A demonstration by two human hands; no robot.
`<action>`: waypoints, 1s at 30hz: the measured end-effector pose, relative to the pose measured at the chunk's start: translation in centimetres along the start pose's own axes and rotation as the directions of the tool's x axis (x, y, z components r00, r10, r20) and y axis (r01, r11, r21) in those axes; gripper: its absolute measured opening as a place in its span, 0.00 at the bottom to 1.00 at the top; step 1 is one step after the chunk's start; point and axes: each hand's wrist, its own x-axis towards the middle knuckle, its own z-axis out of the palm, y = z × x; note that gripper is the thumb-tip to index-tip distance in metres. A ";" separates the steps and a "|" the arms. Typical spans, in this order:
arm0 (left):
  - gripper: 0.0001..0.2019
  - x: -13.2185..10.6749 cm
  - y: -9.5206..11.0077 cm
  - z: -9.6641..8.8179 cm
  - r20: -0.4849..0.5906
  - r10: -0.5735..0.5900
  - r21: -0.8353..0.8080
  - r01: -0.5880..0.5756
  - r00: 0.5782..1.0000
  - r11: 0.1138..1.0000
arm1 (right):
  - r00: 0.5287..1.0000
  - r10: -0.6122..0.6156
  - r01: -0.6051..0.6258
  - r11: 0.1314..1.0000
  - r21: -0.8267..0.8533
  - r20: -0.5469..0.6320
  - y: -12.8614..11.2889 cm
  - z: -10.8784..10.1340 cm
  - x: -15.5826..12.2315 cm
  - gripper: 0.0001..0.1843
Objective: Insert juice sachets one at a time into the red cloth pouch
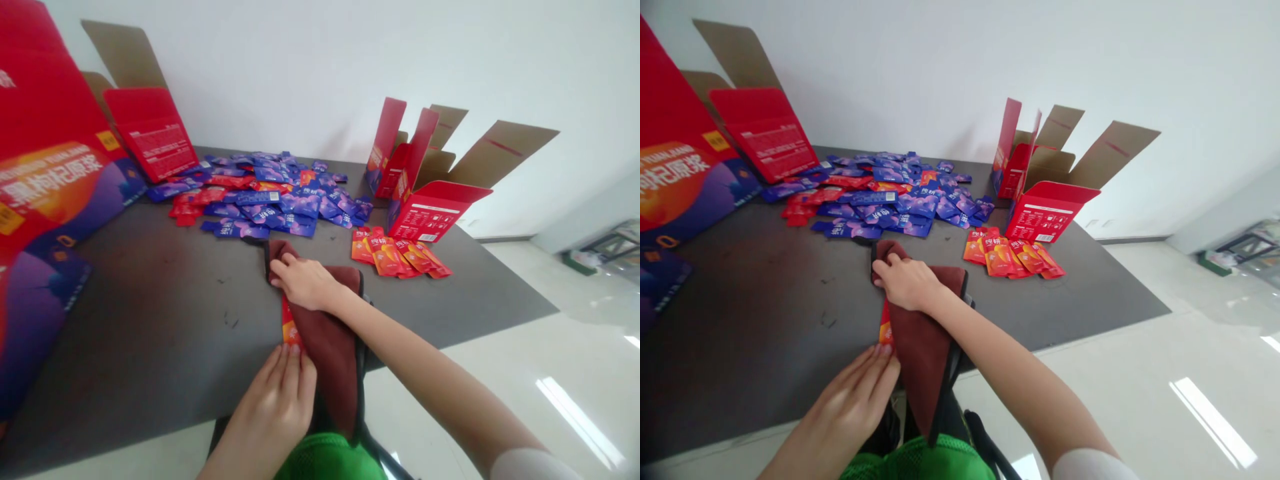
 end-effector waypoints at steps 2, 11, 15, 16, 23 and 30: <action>0.22 0.6 0.1 -0.1 0.010 -0.015 0.012 0.015 1.000 1.000 | 0.997 0.072 -0.072 0.997 -0.005 0.006 0.7 -0.6 0.8 0.14; 0.23 1.2 0.5 -0.3 0.038 -0.029 -0.027 0.030 0.999 0.999 | 0.994 -0.039 0.047 0.995 0.087 -0.099 -1.5 -4.5 -7.2 0.14; 0.24 0.6 0.2 0.2 -0.041 0.001 0.025 0.000 0.999 1.000 | 0.997 -0.014 0.017 0.999 0.044 -0.078 -2.0 -2.3 -8.1 0.17; 0.24 0.5 0.1 0.3 -0.054 0.009 0.025 -0.007 0.999 1.000 | 0.996 -0.014 0.018 0.999 0.041 -0.084 -1.9 -1.8 -7.9 0.17; 0.17 0.0 -0.2 0.5 -0.051 0.017 -0.040 -0.019 0.999 0.999 | 0.994 -0.111 0.111 0.994 -0.007 0.002 0.5 -0.5 -4.1 0.14; 0.15 1.9 0.5 0.3 0.145 -0.046 -0.073 0.057 0.988 0.996 | 0.992 0.128 -0.128 0.991 -0.037 -0.007 3.5 -1.5 0.2 0.13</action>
